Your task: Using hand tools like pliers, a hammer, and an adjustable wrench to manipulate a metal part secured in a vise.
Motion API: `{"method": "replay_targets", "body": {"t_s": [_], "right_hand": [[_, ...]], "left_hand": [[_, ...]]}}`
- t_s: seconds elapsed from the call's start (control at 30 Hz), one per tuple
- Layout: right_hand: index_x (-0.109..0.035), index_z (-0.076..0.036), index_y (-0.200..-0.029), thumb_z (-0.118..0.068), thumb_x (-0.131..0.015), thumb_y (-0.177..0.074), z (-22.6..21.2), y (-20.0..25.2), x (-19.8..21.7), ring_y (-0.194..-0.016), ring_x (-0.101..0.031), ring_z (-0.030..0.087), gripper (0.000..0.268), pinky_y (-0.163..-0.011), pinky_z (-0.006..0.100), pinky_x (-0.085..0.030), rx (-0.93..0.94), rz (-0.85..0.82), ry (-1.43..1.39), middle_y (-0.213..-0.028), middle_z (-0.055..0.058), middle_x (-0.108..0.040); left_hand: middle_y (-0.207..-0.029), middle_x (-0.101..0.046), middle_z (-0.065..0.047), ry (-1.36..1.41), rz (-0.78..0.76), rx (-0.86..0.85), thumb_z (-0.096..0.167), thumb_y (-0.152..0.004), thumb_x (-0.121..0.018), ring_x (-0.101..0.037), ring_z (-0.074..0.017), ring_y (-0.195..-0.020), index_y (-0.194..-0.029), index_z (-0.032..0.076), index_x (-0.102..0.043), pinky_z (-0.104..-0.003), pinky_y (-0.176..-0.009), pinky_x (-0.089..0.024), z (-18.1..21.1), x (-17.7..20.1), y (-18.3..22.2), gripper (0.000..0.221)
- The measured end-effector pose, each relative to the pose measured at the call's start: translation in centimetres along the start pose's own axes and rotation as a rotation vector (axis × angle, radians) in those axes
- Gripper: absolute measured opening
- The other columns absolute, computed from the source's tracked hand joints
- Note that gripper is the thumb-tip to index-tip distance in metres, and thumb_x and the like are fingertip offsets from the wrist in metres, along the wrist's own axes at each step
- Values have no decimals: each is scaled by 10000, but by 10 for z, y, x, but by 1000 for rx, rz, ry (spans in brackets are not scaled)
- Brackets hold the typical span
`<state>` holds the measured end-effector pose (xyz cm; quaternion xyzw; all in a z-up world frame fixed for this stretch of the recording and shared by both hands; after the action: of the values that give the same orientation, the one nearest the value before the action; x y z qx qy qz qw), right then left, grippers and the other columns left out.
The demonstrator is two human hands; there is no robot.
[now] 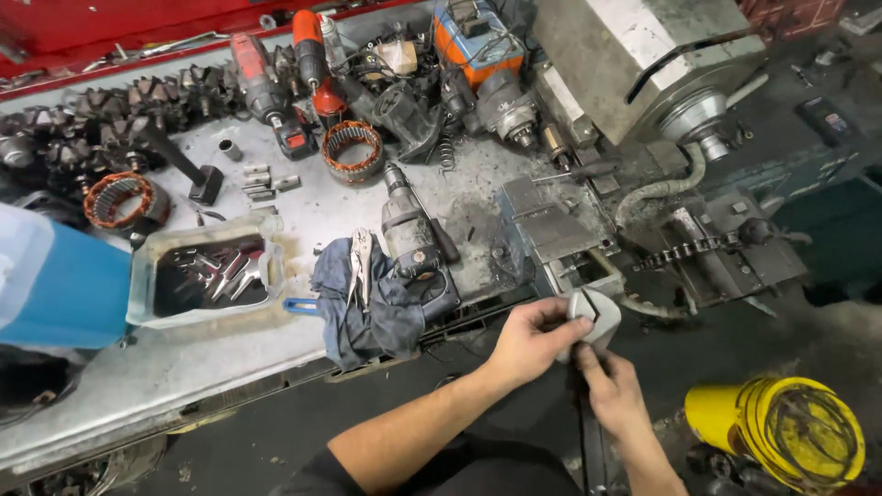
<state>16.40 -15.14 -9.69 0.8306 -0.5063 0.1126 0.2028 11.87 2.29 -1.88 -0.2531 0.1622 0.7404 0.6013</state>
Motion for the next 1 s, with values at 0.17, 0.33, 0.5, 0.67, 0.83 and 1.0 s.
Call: {"method": "replay_targets", "body": {"t_s": [0.17,0.33,0.5,0.67,0.83,1.0], "right_hand": [[-679,0,-987,-356,-602,-967,-37,15,-4,-524,-594,178,364,-499,333,-481,-280,-61,-140,-647,87,-651],[-680,-7,-962,-364,-592,-973,-25,12,13,-494,-583,169,368,-467,328,-476,-281,-75,-78,-619,81,-649],[-683,12,-915,-399,-613,-1018,-28,5,39,-543,-581,145,428,-512,313,-466,-262,-19,319,-604,78,-652],[-717,-55,-994,-385,-646,-894,-65,5,29,-529,-592,119,352,-499,287,-479,-320,-113,6,-638,37,-661],[-707,-20,-935,-386,-683,-888,-59,-6,30,-530,-625,129,370,-487,304,-517,-298,-133,113,-638,42,-669],[-673,30,-914,-415,-681,-950,-41,-8,45,-499,-598,194,446,-476,348,-489,-437,-98,273,-614,84,-635]], "left_hand": [[-1023,-740,-30,-122,102,144,235,-1010,-695,-632,-78,-930,-1192,-51,-716,-267,-835,-539,-16,20,-16,340],[-1023,-734,-21,-29,80,229,243,-996,-703,-639,-74,-921,-1199,-41,-706,-255,-818,-533,-32,15,-18,349],[-981,-720,-44,4,44,250,216,-1008,-718,-619,-88,-879,-1181,-59,-711,-259,-756,-514,-43,4,-19,325],[-1033,-732,-3,134,81,208,225,-996,-696,-649,-67,-913,-1206,-19,-694,-242,-799,-542,-35,6,-28,321],[-1018,-737,-10,110,97,226,236,-1001,-701,-650,-69,-902,-1183,-29,-710,-244,-798,-545,-37,9,-30,321],[-972,-726,-25,49,121,223,228,-997,-722,-640,-79,-871,-1136,-47,-724,-256,-754,-532,-43,6,-30,308]]}}
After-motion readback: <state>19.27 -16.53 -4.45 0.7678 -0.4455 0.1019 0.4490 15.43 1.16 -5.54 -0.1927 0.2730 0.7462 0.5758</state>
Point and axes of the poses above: each hand's wrist, its own y-axis away from the middle knuckle, its own x-axis out of the back of the hand, z = x × y, the point moved 10 cm from there along -y, towards the middle knuckle
